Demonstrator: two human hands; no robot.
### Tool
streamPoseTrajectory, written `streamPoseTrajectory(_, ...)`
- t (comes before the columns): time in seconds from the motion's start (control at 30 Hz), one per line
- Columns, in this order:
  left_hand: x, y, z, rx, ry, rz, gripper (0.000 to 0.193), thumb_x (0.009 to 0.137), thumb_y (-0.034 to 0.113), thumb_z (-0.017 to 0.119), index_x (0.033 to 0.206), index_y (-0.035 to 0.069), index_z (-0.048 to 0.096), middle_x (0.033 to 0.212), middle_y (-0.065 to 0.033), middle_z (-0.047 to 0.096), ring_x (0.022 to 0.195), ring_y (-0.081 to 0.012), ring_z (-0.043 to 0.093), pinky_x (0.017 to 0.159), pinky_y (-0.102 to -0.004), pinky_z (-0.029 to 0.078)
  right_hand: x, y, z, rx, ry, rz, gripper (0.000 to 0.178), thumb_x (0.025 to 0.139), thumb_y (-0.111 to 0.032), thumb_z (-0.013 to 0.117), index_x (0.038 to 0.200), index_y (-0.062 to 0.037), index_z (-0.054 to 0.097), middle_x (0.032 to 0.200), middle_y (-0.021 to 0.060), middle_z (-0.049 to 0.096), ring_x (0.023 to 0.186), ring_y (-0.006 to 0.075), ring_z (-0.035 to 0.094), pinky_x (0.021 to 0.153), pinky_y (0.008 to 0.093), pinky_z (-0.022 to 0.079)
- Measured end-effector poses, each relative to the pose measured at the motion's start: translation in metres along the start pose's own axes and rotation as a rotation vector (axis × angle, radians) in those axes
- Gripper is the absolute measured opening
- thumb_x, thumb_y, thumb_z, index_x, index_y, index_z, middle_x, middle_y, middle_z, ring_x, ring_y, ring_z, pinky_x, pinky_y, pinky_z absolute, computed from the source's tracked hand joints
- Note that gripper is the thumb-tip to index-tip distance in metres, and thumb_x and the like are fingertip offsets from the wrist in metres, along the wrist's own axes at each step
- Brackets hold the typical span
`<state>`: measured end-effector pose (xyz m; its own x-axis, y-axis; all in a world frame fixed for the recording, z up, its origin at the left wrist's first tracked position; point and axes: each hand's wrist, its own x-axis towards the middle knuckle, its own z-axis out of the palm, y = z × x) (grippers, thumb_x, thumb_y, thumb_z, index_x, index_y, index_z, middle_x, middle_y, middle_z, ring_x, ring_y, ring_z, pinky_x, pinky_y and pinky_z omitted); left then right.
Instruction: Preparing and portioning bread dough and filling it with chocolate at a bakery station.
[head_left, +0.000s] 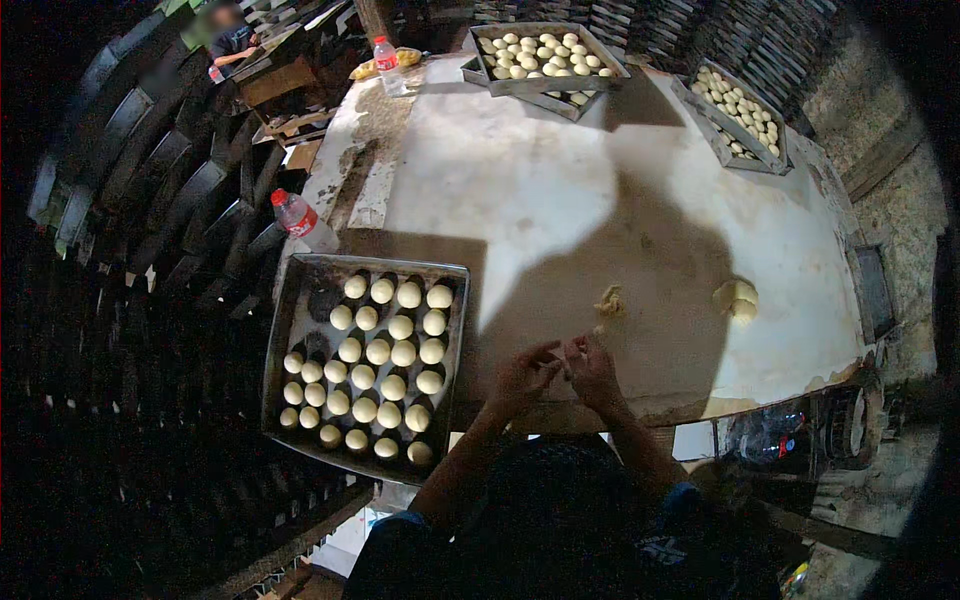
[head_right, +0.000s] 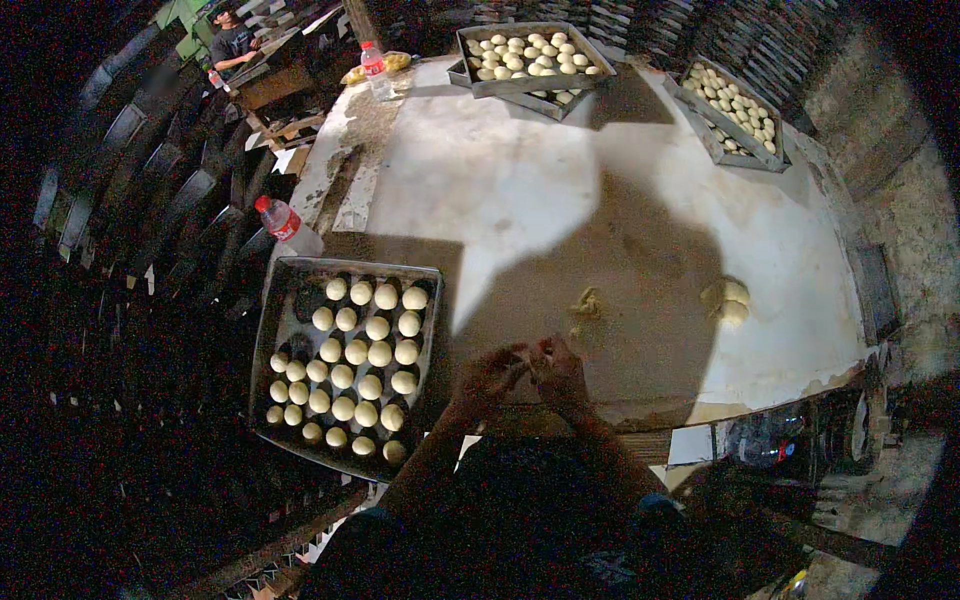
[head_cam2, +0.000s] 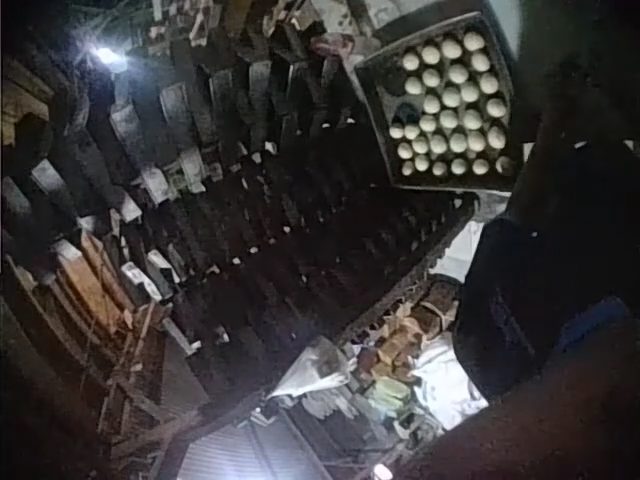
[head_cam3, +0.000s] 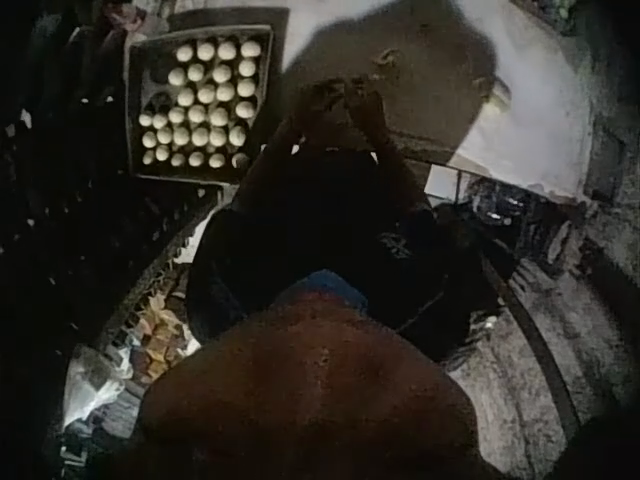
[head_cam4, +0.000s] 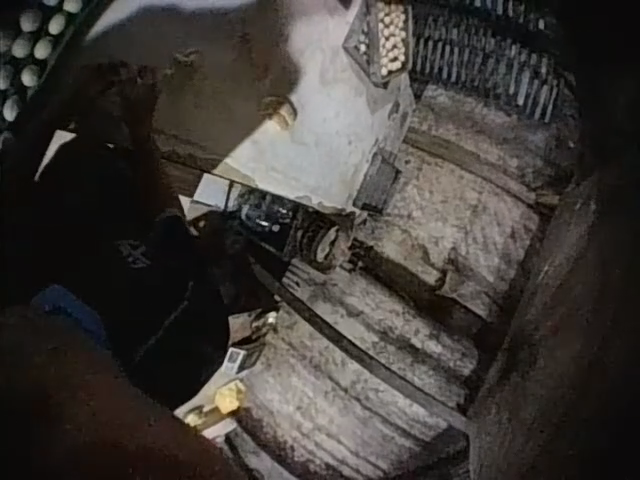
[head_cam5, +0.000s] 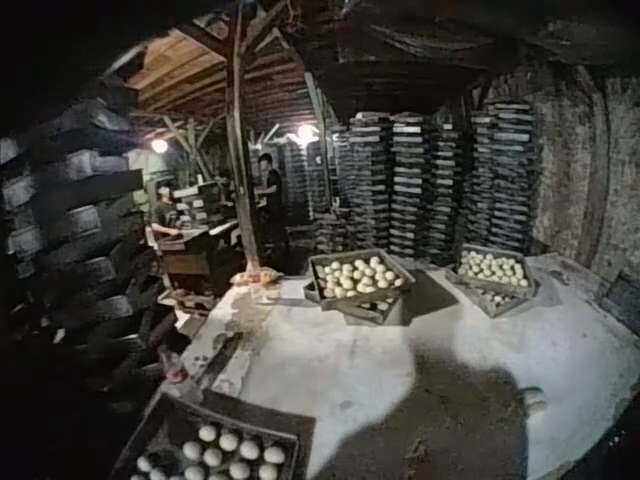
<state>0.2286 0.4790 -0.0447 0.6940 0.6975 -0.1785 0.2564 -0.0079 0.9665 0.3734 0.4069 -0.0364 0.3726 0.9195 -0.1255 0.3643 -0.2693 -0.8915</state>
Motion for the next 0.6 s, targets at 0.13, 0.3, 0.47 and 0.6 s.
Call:
streamPoseTrajectory(0.13,0.003,0.001,0.024,-0.015,-0.105,-0.013,0.037,0.093,0.027,0.054,0.122,0.004,0.056,0.105,-0.0171,0.063,0.088,-0.0287,0.064,0.079,-0.0393,0.050,-0.004,0.016,-0.013,-0.101,0.116,-0.162,0.031,0.094,-0.030,0.053,0.089,-0.0001,0.051,0.072,0.0142,0.062,0.065,0.0185,0.063,0.058,0.0334,0.049)
streamPoseTrajectory(0.3,0.017,0.012,0.073,0.448,-0.118,0.137,0.029,0.097,0.023,0.046,0.111,-0.001,0.055,0.096,-0.0189,0.060,0.087,-0.0346,0.061,0.076,-0.0450,0.048,-0.022,0.029,-0.048,-0.110,0.227,-0.117,0.030,0.093,-0.028,0.056,0.081,-0.0008,0.050,0.064,0.0144,0.060,0.061,0.0194,0.063,0.052,0.0347,0.048)
streamPoseTrajectory(0.47,0.021,0.031,0.127,0.279,-0.375,0.069,0.026,0.095,0.023,0.049,0.101,0.000,0.057,0.098,-0.0213,0.058,0.086,-0.0372,0.061,0.075,-0.0467,0.047,-0.028,0.141,-0.131,-0.458,0.448,-0.286,0.033,0.092,-0.032,0.057,0.081,-0.0022,0.050,0.060,0.0134,0.055,0.051,0.0260,0.058,0.046,0.0365,0.044)
streamPoseTrajectory(0.6,0.044,0.025,0.136,0.450,0.177,0.039,0.026,0.092,0.025,0.055,0.103,0.002,0.058,0.098,-0.0222,0.057,0.085,-0.0372,0.061,0.069,-0.0461,0.049,-0.043,0.186,-0.220,-0.339,0.441,0.010,0.033,0.092,-0.034,0.056,0.081,-0.0038,0.049,0.064,0.0144,0.053,0.058,0.0308,0.055,0.054,0.0405,0.045)
